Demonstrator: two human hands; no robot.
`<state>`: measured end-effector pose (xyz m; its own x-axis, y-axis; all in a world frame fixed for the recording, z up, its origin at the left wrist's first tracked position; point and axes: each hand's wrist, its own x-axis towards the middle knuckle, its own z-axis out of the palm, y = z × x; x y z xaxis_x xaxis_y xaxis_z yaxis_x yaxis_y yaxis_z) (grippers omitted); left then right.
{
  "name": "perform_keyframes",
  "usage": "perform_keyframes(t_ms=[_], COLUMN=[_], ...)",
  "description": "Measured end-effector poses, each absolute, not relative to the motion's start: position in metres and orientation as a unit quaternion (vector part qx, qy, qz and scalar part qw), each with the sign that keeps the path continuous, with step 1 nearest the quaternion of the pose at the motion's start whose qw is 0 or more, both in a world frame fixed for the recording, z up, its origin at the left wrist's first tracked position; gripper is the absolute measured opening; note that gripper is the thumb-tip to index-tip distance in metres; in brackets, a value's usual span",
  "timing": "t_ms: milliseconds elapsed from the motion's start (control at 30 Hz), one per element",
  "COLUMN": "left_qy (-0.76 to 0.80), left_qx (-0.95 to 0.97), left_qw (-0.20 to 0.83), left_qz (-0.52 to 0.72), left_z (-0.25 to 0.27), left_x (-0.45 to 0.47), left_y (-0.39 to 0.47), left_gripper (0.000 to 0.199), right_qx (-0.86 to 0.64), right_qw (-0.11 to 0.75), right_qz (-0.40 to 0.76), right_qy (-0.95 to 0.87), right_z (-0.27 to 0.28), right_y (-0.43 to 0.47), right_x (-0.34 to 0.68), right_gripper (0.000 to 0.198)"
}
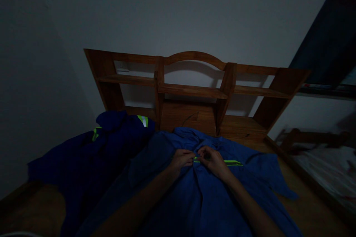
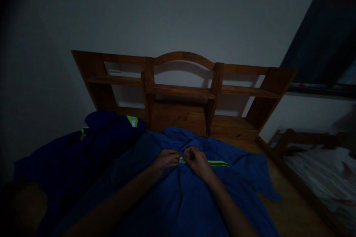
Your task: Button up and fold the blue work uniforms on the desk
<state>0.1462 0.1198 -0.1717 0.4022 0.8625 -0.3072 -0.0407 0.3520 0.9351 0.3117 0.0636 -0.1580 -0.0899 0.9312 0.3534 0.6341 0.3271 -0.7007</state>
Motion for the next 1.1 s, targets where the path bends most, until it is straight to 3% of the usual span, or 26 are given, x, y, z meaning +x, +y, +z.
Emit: perform_keyframes(t_ms=[467,700,1100], left_qy=[0.425,0.408,0.45], left_qx=[0.472,0.448,0.438], left_qw=[0.681,0.723,0.723], left_qz=[0.366,0.332,0.289], left_z=[-0.185,-0.167,-0.159], left_x=[0.158,0.146,0.146], left_y=[0.122,0.113,0.114], left_gripper=[0.03,0.036,0.035], right_qx=[-0.563,-0.534,-0.528], right_qw=[0.346,0.302,0.302], right_qz=[0.172,0.134,0.142], right_qy=[-0.73,-0.778,-0.781], right_z=[-0.154,-0.149,-0.147], right_y=[0.061,0.056,0.054], right_x=[0.311,0.313,0.315], right_gripper=[0.016,0.009,0.007])
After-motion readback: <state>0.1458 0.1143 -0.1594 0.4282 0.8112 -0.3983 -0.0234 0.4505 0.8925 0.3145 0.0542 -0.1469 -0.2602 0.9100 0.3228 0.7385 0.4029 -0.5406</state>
